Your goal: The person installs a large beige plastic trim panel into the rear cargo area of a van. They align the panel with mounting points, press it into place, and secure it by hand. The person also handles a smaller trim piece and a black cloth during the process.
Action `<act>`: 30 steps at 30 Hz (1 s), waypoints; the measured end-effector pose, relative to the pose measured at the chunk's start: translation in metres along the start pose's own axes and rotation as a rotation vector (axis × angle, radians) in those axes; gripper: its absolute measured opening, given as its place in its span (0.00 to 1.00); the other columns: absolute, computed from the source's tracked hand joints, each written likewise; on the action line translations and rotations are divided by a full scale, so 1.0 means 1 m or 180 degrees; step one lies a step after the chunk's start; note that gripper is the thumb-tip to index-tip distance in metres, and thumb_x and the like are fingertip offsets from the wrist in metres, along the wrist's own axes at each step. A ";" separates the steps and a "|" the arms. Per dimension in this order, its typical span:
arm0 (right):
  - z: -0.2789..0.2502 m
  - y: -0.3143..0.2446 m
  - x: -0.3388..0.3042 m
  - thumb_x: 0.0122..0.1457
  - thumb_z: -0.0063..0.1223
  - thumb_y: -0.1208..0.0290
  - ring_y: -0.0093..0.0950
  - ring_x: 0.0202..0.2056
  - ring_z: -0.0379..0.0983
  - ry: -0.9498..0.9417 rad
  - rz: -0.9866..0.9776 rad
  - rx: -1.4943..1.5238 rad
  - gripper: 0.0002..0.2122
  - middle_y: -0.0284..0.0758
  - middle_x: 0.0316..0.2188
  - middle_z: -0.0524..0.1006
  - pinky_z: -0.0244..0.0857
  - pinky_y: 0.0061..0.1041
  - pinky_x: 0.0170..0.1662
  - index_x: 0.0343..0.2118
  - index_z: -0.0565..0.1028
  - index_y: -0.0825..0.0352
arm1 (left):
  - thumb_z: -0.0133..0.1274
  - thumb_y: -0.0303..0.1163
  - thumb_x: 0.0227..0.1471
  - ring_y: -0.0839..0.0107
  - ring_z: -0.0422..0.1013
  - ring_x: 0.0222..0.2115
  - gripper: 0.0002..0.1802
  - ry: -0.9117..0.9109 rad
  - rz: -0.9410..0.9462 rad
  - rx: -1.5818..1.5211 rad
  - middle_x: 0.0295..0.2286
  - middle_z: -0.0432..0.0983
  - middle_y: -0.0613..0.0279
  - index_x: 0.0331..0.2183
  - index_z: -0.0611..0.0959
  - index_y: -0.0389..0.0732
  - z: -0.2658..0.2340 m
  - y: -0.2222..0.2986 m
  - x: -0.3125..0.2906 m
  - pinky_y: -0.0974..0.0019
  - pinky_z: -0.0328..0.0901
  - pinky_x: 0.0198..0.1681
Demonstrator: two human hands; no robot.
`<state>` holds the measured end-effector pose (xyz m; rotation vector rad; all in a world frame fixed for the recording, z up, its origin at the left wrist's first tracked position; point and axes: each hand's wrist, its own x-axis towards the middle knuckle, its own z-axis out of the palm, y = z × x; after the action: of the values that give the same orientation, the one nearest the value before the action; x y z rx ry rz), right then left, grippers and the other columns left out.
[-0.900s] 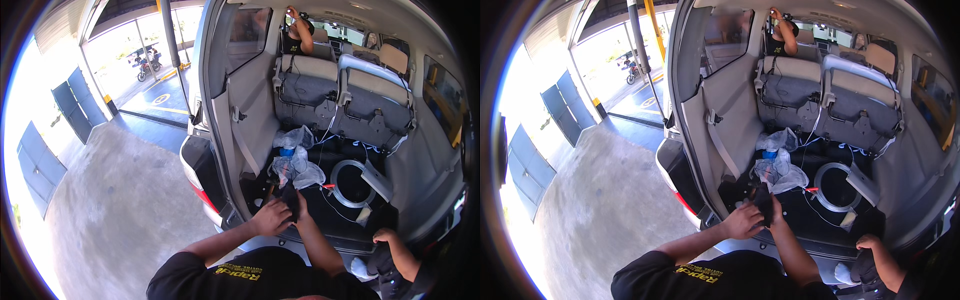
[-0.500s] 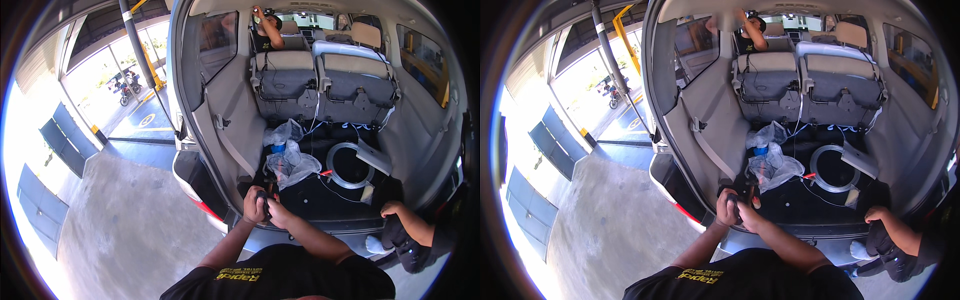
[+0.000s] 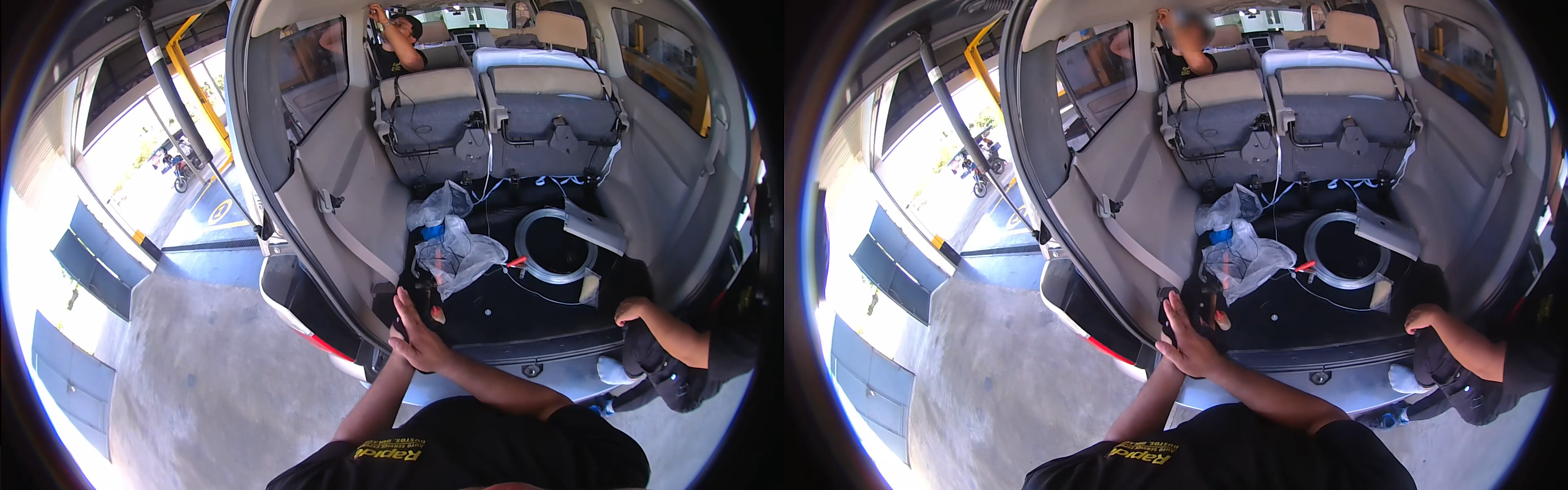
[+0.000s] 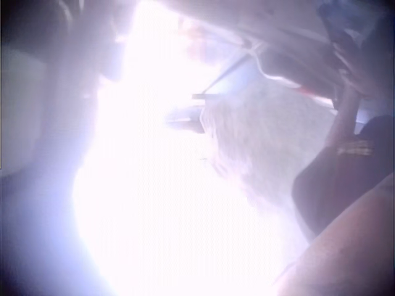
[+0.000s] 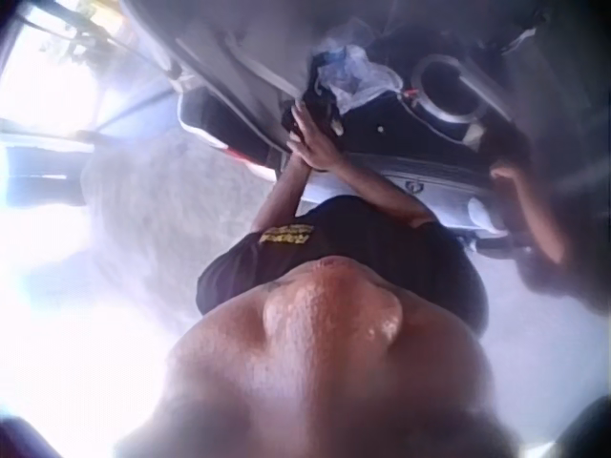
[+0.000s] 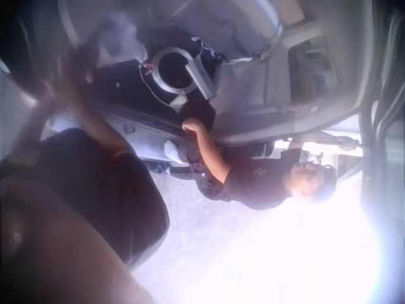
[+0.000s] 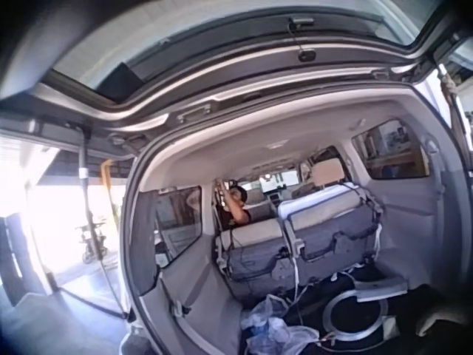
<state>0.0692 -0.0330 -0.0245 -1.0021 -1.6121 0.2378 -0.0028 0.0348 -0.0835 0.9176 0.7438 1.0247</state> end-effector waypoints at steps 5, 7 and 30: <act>-0.008 -0.034 -0.009 0.71 0.42 0.53 0.54 0.72 0.46 -0.0215 0.0535 -0.0439 0.39 0.63 0.70 0.48 0.47 0.42 0.72 0.69 0.44 0.83 | 0.44 0.49 0.70 0.69 0.78 0.36 0.26 0.0419 0.0298 0.0334 0.37 0.82 0.56 0.45 0.82 0.35 -0.003 -0.004 0.028 0.64 0.72 0.42; -0.017 -0.043 -0.023 0.73 0.40 0.50 0.51 0.70 0.53 -0.0300 0.1019 0.0112 0.37 0.61 0.69 0.53 0.53 0.42 0.69 0.70 0.47 0.79 | 0.45 0.49 0.71 0.73 0.76 0.31 0.25 0.0611 0.0702 0.0375 0.32 0.81 0.59 0.41 0.82 0.34 0.010 0.028 0.032 0.68 0.71 0.36; -0.131 0.090 -0.080 0.71 0.39 0.53 0.38 0.53 0.77 0.1979 0.3158 0.3822 0.24 0.43 0.52 0.79 0.69 0.39 0.60 0.55 0.75 0.69 | 0.63 0.37 0.56 0.50 0.76 0.50 0.28 -0.2226 0.1589 0.3385 0.55 0.72 0.43 0.54 0.75 0.35 0.063 0.041 -0.044 0.54 0.71 0.52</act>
<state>0.2243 -0.0807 -0.0971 -0.6758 -0.1287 1.2419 0.0201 -0.0146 -0.0153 2.3212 0.4201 0.5790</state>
